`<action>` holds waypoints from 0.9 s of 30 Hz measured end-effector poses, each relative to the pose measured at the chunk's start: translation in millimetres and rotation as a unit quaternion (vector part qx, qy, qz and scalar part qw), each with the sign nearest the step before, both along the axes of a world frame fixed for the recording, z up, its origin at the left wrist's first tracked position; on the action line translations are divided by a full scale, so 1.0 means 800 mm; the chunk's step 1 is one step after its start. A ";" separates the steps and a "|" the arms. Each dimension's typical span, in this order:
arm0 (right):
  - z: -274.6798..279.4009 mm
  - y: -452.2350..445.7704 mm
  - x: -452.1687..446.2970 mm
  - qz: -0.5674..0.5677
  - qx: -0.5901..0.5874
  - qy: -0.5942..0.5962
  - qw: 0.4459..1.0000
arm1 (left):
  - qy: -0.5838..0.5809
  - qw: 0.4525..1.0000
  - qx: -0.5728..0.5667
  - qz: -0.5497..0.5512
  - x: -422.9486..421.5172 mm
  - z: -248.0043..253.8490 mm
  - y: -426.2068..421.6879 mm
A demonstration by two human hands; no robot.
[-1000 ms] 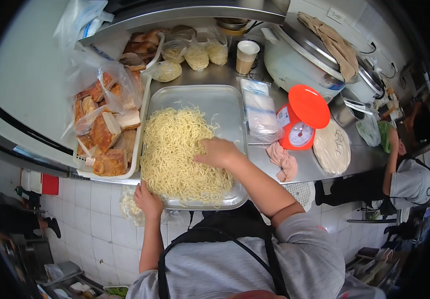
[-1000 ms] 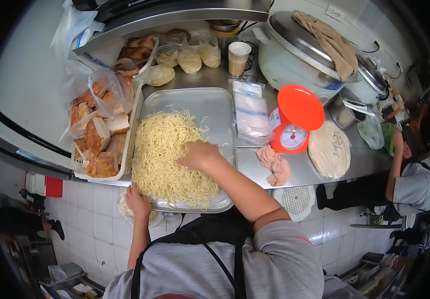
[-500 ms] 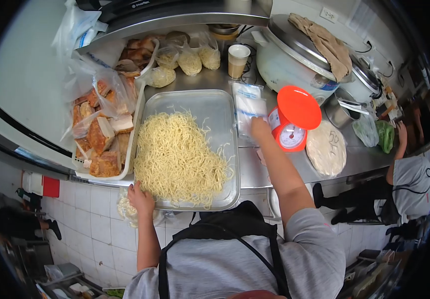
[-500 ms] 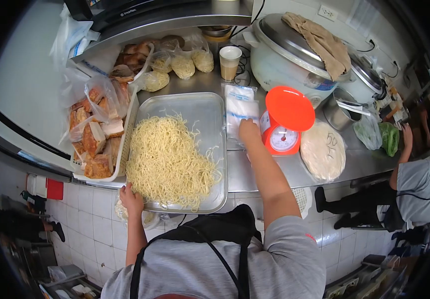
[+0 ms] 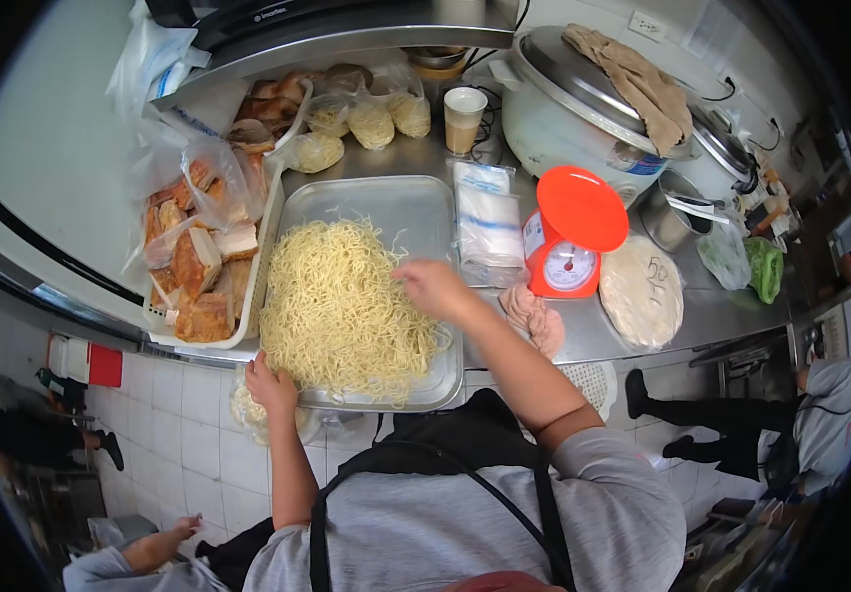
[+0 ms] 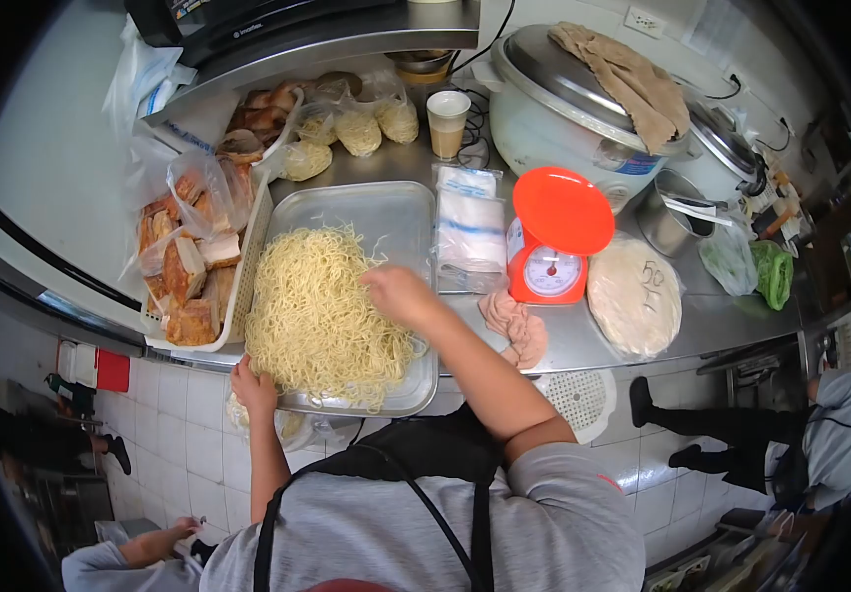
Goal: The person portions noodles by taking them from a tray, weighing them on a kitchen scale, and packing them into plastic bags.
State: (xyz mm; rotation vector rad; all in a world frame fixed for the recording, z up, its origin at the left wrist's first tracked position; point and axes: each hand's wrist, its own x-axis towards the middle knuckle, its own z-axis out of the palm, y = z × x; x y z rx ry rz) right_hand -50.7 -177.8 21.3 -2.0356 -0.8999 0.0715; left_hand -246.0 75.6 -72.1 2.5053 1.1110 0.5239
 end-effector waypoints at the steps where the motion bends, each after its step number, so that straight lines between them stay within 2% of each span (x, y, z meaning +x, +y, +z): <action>1: 0.000 0.001 -0.006 -0.006 -0.017 0.000 1.000 | -0.007 1.000 0.002 0.001 0.000 0.001 0.000; 6: -0.015 -0.051 -0.014 -0.077 -0.132 -0.029 0.988 | -0.064 0.998 0.019 0.018 0.003 0.023 -0.009; 8: -0.026 -0.095 -0.010 -0.136 -0.234 -0.065 0.960 | -0.115 0.992 0.041 0.006 0.009 0.036 -0.019; 10: -0.040 -0.141 -0.017 -0.199 -0.282 -0.080 0.935 | -0.148 0.987 0.049 -0.030 0.020 0.051 -0.031; 13: -0.054 -0.170 -0.017 -0.225 -0.195 -0.016 0.955 | -0.192 0.976 0.050 -0.092 0.047 0.071 -0.051; 16: -0.064 -0.151 0.014 -0.162 -0.153 -0.079 0.972 | -0.241 0.955 0.038 -0.168 0.086 0.085 -0.080; 18: -0.086 -0.133 0.049 -0.144 -0.164 -0.149 0.965 | -0.256 0.939 0.033 -0.225 0.112 0.093 -0.105; 21: -0.114 -0.123 0.089 -0.224 -0.200 -0.155 0.941 | -0.248 0.917 0.025 -0.312 0.142 0.101 -0.153; 23: -0.154 -0.114 0.101 -0.295 -0.249 -0.260 0.885 | -0.238 0.900 0.005 -0.364 0.152 0.106 -0.183; 24: -0.152 -0.110 0.100 -0.328 -0.274 -0.310 0.849 | -0.233 0.893 -0.001 -0.385 0.154 0.107 -0.194; 27: -0.132 -0.111 0.100 -0.249 -0.361 -0.137 0.888 | -0.225 0.873 -0.013 -0.433 0.158 0.105 -0.216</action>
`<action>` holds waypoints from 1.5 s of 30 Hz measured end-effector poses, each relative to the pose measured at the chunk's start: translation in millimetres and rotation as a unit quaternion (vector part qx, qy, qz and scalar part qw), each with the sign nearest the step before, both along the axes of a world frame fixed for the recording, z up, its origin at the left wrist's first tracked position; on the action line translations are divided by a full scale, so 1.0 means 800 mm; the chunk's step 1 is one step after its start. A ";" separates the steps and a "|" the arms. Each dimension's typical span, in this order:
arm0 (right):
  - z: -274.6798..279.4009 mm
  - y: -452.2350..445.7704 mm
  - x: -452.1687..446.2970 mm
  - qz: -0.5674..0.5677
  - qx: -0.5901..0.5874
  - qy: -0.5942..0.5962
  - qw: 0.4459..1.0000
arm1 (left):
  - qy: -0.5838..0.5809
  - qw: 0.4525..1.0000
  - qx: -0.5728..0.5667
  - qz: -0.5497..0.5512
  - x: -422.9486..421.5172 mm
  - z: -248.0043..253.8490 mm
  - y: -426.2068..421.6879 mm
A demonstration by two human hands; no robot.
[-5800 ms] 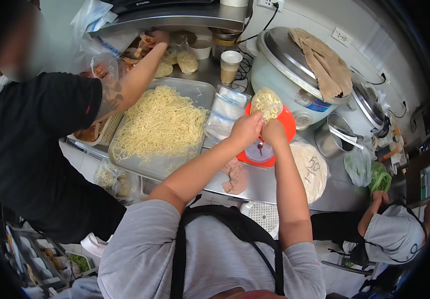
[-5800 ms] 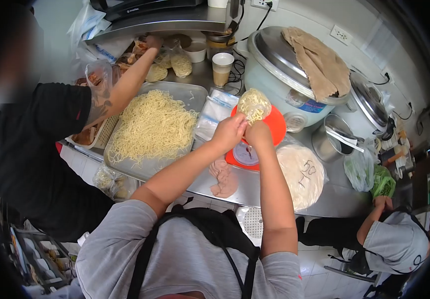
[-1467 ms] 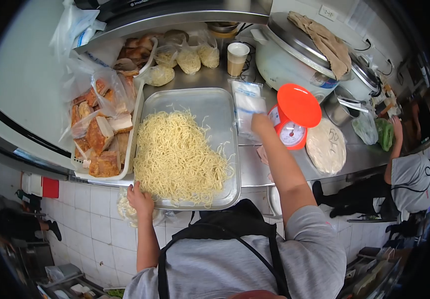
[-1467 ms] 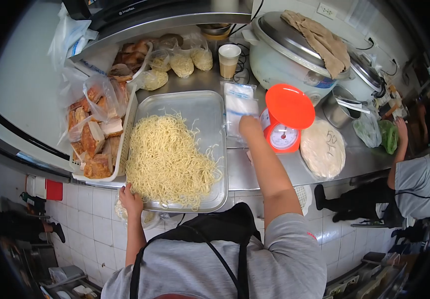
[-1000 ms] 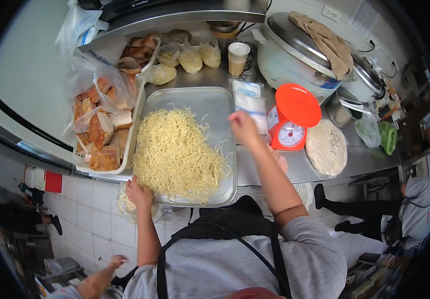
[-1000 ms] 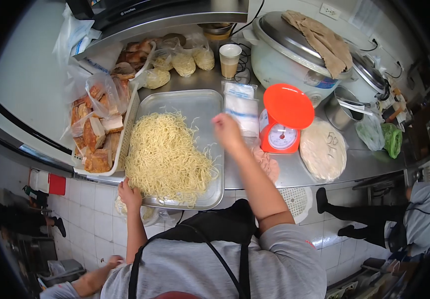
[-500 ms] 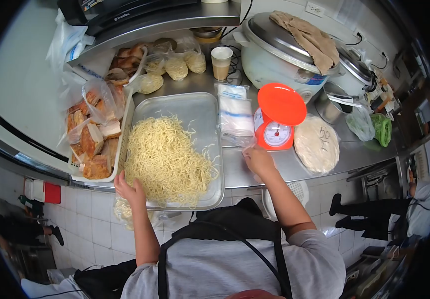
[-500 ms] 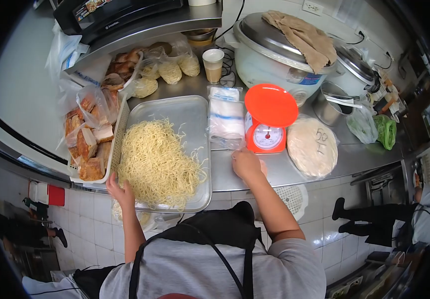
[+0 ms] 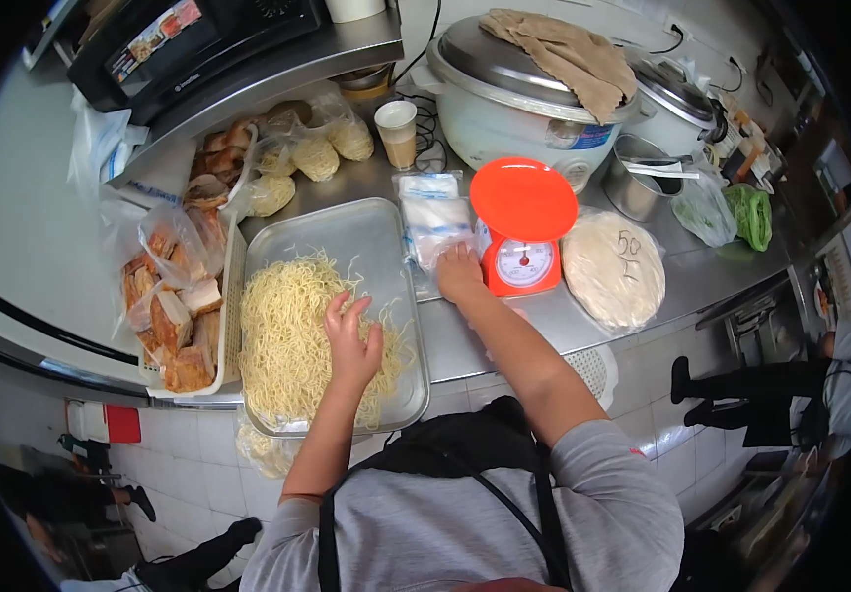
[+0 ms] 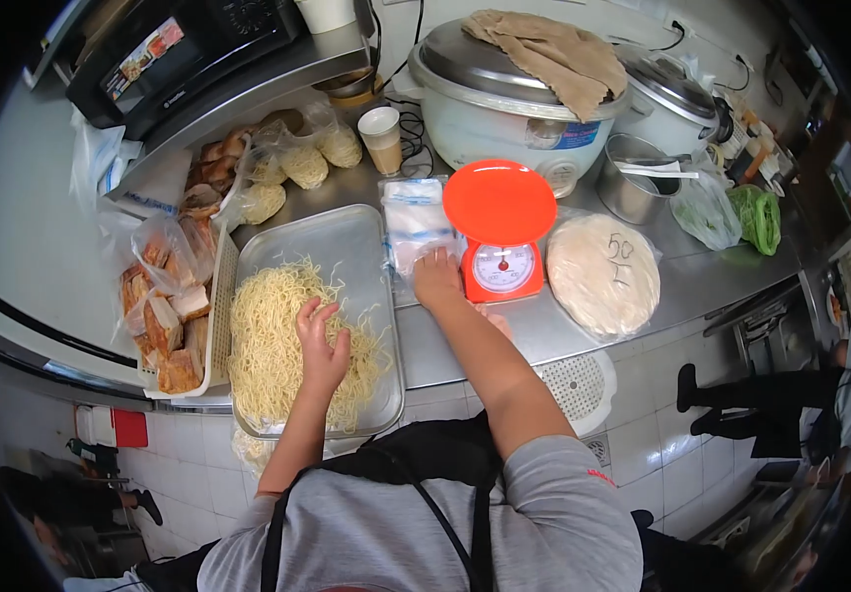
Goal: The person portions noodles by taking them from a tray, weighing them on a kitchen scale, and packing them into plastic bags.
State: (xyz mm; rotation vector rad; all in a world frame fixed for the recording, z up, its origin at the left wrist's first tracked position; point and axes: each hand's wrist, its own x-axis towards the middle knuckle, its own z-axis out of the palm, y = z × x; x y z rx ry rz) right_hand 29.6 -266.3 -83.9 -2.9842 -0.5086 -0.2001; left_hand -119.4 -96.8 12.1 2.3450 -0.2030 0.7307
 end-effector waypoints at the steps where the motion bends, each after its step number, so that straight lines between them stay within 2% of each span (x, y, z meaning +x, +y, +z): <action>1: 0.016 -0.001 -0.001 0.001 -0.015 0.036 0.999 | 0.000 1.000 0.003 -0.010 0.001 -0.002 -0.003; 3: 0.040 -0.001 0.005 0.006 -0.045 0.108 0.993 | 0.002 1.000 0.006 -0.022 0.005 -0.006 -0.003; 6: 0.038 -0.003 0.017 0.010 -0.037 0.128 0.991 | 0.011 0.999 0.007 -0.029 0.011 -0.012 0.001; 9: 0.033 -0.008 0.012 0.033 -0.072 0.058 0.995 | 0.026 0.999 0.032 -0.031 0.027 -0.022 0.001; 12: 0.032 -0.007 0.013 0.025 -0.089 0.042 0.995 | 0.051 0.994 0.095 -0.015 0.074 -0.049 -0.009; 13: 0.029 -0.007 0.012 0.025 -0.058 0.044 0.997 | 0.057 0.992 0.115 -0.005 0.092 -0.056 -0.017; 16: 0.026 -0.004 0.016 0.020 0.013 0.039 0.999 | 0.171 0.973 0.150 0.033 0.142 -0.060 -0.039; 19: 0.023 -0.003 0.012 0.012 0.028 0.027 0.999 | 0.205 0.959 0.191 0.035 0.175 -0.081 -0.047; 22: 0.027 -0.008 0.000 0.013 0.027 0.008 1.000 | 0.185 0.962 0.197 0.043 0.188 -0.088 -0.053; 27: 0.036 -0.018 -0.033 0.039 0.053 0.018 0.998 | 0.161 0.972 0.171 0.002 0.144 -0.071 -0.060; 30: 0.050 -0.046 -0.074 0.129 0.178 -0.020 0.975 | 0.168 0.978 0.122 -0.021 0.098 -0.048 -0.060; 32: 0.059 -0.078 -0.113 0.140 0.251 -0.115 0.951 | 0.175 0.979 0.097 -0.025 0.073 -0.047 -0.059; 34: 0.071 -0.105 -0.156 0.088 0.285 -0.169 0.940 | 0.190 0.978 0.080 -0.018 0.050 -0.051 -0.055; 37: 0.031 -0.147 -0.187 0.084 0.229 -0.184 0.952 | 0.212 0.976 0.052 -0.019 0.025 -0.049 -0.053; 41: -0.017 -0.216 -0.165 0.001 0.211 -0.079 0.974 | 0.219 0.975 0.016 -0.021 0.014 -0.059 -0.053; 43: 0.006 -0.230 -0.149 -0.061 0.224 -0.072 0.970 | 0.216 0.976 -0.011 -0.008 0.014 -0.056 -0.055; 45: 0.060 -0.224 -0.155 -0.047 0.228 -0.141 0.962 | 0.114 0.993 -0.025 0.030 0.018 -0.058 -0.059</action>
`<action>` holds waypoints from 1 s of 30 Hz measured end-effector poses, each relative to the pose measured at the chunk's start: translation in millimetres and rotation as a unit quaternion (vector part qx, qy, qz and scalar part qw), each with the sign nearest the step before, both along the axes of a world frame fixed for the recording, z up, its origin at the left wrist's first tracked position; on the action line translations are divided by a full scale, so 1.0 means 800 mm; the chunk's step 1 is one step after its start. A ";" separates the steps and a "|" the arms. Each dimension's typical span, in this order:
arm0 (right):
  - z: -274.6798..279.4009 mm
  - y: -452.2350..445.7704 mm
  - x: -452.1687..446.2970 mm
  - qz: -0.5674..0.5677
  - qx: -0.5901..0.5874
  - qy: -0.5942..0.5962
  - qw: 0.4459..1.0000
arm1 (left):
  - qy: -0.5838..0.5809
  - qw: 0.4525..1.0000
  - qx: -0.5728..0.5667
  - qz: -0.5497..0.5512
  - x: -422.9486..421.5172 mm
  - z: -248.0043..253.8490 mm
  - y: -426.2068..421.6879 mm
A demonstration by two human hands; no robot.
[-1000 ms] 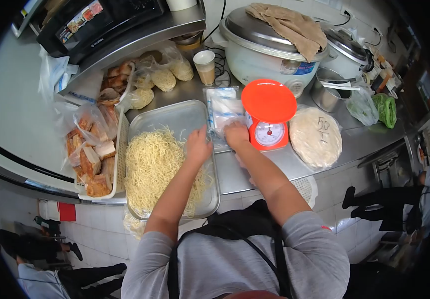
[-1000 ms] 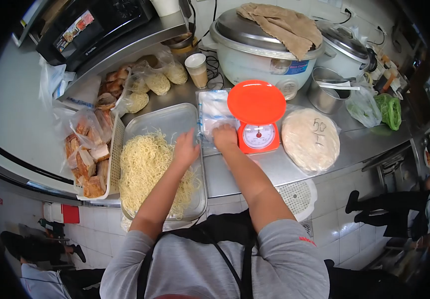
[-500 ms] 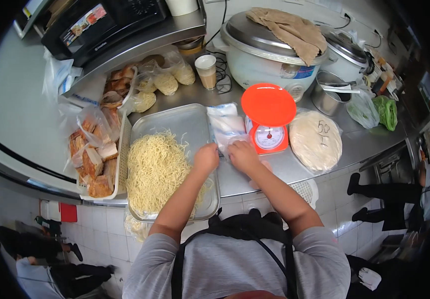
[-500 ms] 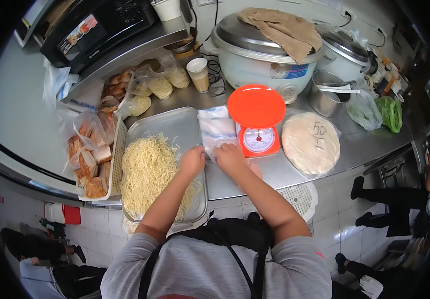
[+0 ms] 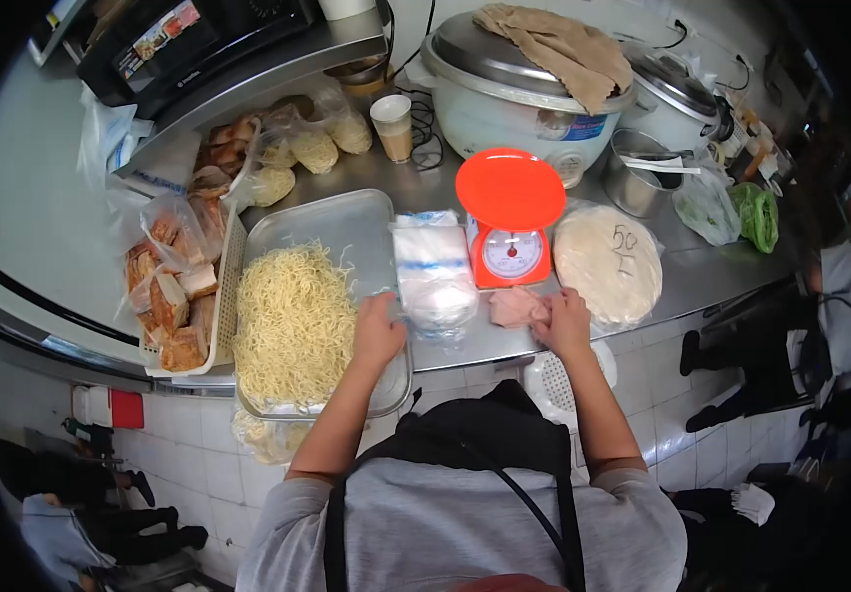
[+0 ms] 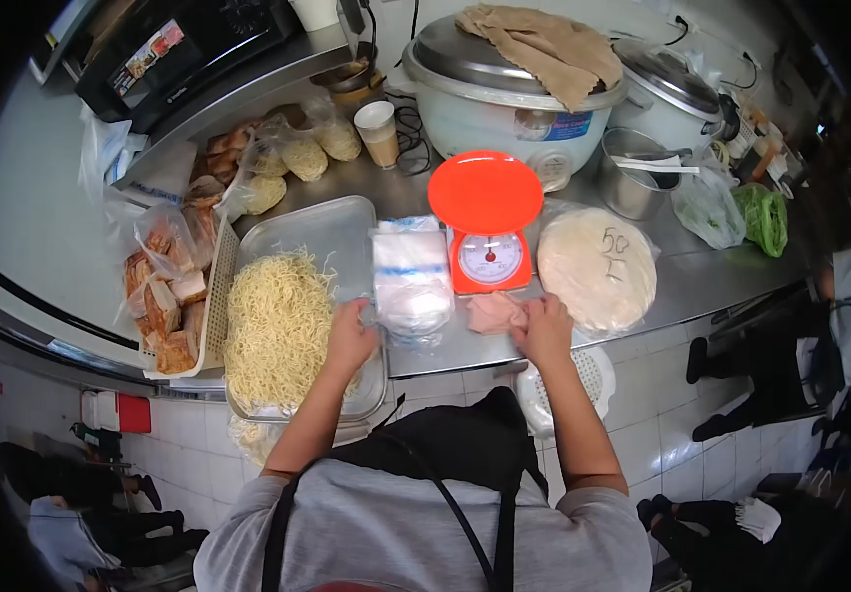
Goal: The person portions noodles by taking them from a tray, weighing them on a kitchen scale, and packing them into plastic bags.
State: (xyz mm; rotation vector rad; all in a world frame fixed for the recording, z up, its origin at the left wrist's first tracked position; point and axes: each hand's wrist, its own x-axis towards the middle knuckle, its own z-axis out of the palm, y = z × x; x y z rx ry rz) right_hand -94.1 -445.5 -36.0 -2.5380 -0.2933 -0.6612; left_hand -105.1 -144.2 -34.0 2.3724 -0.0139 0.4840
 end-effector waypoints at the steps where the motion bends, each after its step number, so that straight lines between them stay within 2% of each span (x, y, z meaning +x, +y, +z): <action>1: 0.022 0.013 0.000 -0.001 -0.001 -0.038 0.999 | -0.054 0.998 -0.004 0.020 0.004 0.001 -0.003; 3: 0.034 0.061 0.009 0.190 0.098 0.004 0.977 | -0.127 0.987 0.095 -0.002 0.021 0.021 -0.031; 4: 0.036 0.089 0.011 0.242 0.099 0.046 0.964 | -0.159 0.976 0.147 -0.007 0.029 0.028 -0.042; 5: 0.035 0.111 0.014 0.298 0.100 0.089 0.945 | -0.113 0.981 0.157 -0.018 0.041 0.025 -0.048; 7: 0.006 0.143 0.036 0.273 0.033 0.118 0.954 | -0.017 0.984 0.173 -0.029 0.057 0.019 -0.052; 8: -0.006 0.156 0.050 0.259 -0.001 0.128 0.957 | -0.050 0.987 0.151 -0.031 0.059 0.021 -0.056; 10: -0.005 0.174 0.070 0.222 -0.087 0.225 0.945 | -0.119 0.986 0.108 -0.042 0.056 0.048 -0.070; 12: -0.002 0.176 0.071 0.195 -0.151 0.290 0.925 | -0.140 0.984 0.096 -0.059 0.050 0.051 -0.081; 14: -0.037 0.178 0.082 0.237 -0.143 0.284 0.918 | -0.137 0.984 0.093 -0.065 0.044 0.044 -0.083; 16: -0.057 0.179 0.093 0.235 -0.166 0.219 0.932 | -0.115 0.986 0.100 -0.061 0.044 0.029 -0.075; 18: -0.068 0.179 0.098 0.188 -0.222 0.101 0.951 | -0.092 0.991 0.080 -0.060 0.040 0.020 -0.065; 21: -0.040 0.168 0.079 0.197 -0.210 0.144 0.947 | -0.063 0.993 0.074 -0.059 0.038 0.019 -0.056; 24: -0.007 0.171 0.071 0.165 -0.148 0.260 0.940 | -0.087 0.991 0.078 -0.068 0.043 0.017 -0.053; 27: -0.012 0.170 0.070 0.197 -0.141 0.115 0.963 | -0.096 0.990 0.062 -0.080 0.050 0.012 -0.051; 30: 0.023 0.161 0.056 0.213 -0.163 0.118 0.956 | -0.106 0.990 0.032 -0.084 0.052 0.006 -0.049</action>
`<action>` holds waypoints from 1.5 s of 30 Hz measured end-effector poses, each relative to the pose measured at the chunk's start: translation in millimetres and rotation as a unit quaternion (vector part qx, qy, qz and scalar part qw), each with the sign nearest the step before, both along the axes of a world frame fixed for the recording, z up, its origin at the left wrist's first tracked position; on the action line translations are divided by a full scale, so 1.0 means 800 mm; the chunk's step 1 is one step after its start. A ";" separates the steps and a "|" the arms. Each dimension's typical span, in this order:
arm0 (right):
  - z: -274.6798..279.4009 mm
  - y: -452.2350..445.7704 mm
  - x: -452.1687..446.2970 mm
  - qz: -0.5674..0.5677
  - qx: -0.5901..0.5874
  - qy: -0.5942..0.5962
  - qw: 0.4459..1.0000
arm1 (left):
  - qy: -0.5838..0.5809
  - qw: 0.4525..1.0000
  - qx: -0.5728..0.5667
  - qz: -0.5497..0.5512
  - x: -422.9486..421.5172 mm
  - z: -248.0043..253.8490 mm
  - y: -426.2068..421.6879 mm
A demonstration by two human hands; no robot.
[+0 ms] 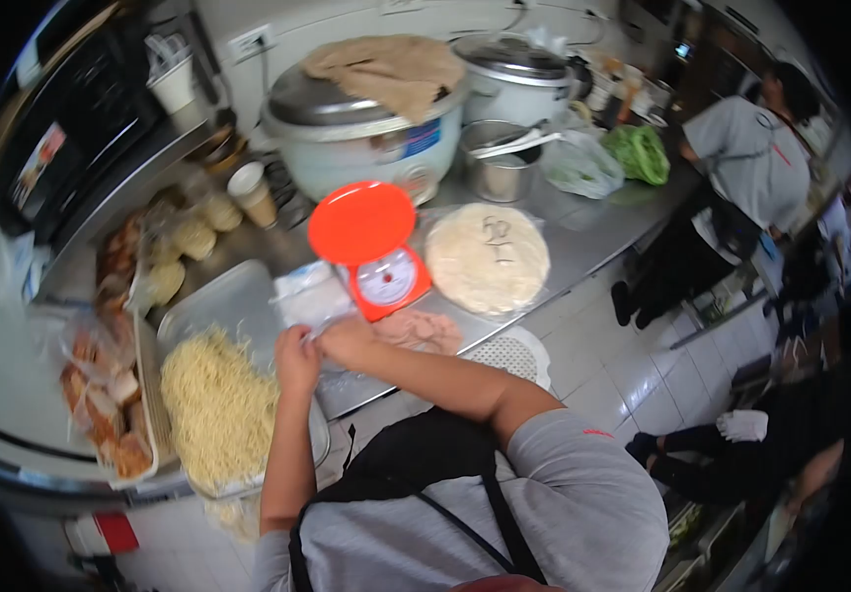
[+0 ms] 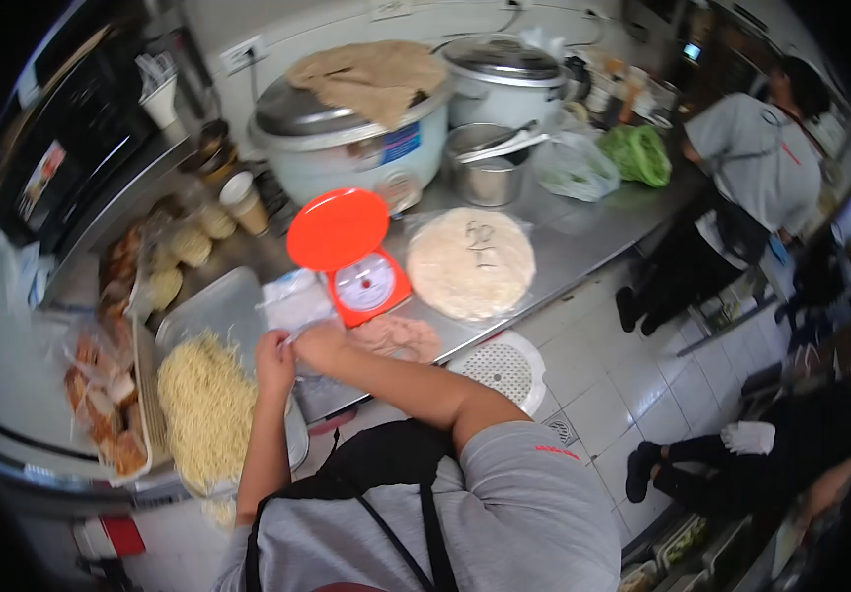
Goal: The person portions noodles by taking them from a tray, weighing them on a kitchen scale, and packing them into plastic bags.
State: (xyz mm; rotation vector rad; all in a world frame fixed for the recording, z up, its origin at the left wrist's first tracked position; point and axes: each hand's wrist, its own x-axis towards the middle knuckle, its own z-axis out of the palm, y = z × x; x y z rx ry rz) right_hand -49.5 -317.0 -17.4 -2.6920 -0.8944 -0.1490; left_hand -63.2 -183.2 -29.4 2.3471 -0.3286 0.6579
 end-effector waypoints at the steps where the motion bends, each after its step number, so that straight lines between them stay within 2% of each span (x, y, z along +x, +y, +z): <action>1: 0.004 -0.003 -0.004 0.005 -0.017 0.009 1.000 | 0.013 1.000 0.001 -0.002 -0.002 0.000 -0.002; 4: 0.006 -0.015 -0.009 0.045 -0.024 0.098 0.994 | 0.044 0.999 0.012 0.011 -0.005 -0.002 -0.002; 7: 0.006 -0.020 -0.009 -0.004 -0.020 0.061 0.998 | 0.040 0.999 0.021 0.006 -0.001 -0.017 -0.003; 10: -0.002 -0.022 0.009 -0.012 0.058 0.014 0.998 | 0.029 0.999 0.020 0.021 0.005 -0.021 0.001; 13: 0.041 -0.029 0.014 -0.010 0.124 0.037 0.992 | 0.031 0.998 0.019 0.056 0.013 -0.016 0.000; 15: 0.053 -0.033 0.017 0.003 0.211 0.021 0.977 | 0.026 0.998 0.004 0.060 0.018 -0.017 0.005; 16: 0.052 -0.034 0.023 0.012 0.225 0.032 0.974 | 0.017 0.998 -0.023 0.054 0.017 -0.008 0.003; 19: 0.053 -0.033 0.036 0.016 0.263 0.088 0.961 | -0.115 0.987 -0.108 -0.008 0.006 0.041 -0.018; 22: 0.056 -0.030 0.043 0.016 0.319 0.160 0.934 | 0.028 0.997 -0.075 -0.020 -0.002 0.059 -0.024; 25: 0.044 -0.036 0.051 -0.012 0.402 0.178 0.898 | 0.135 0.984 -0.119 -0.007 0.002 0.051 -0.008; 28: 0.035 -0.033 0.046 0.041 0.420 0.218 0.880 | 0.013 0.991 -0.129 -0.031 -0.005 0.054 -0.025; 29: 0.032 -0.030 0.043 0.060 0.433 0.230 0.869 | 0.050 0.989 -0.139 -0.017 -0.005 0.050 -0.026; 31: 0.037 -0.030 0.039 0.059 0.439 0.254 0.860 | 0.122 0.980 -0.158 0.009 -0.002 0.042 -0.024; 32: 0.040 -0.031 0.040 0.059 0.441 0.263 0.856 | 0.123 0.977 -0.175 0.012 -0.002 0.037 -0.022; 35: 0.033 -0.038 0.036 0.051 0.335 0.215 0.916 | 0.113 0.972 -0.203 0.021 -0.001 0.030 -0.013; 40: 0.035 -0.032 0.043 0.028 0.311 0.231 0.922 | 0.112 0.971 -0.209 0.022 -0.004 0.034 -0.003; 43: 0.041 -0.030 0.044 0.037 0.300 0.231 0.925 | 0.141 0.941 -0.307 -0.007 -0.006 0.049 -0.008; 44: 0.043 -0.030 0.044 0.043 0.294 0.230 0.927 | 0.158 0.945 -0.285 0.007 -0.004 0.051 -0.006; 45: 0.039 -0.029 0.046 0.037 0.299 0.180 0.936 | 0.175 0.949 -0.263 0.021 -0.003 0.052 -0.003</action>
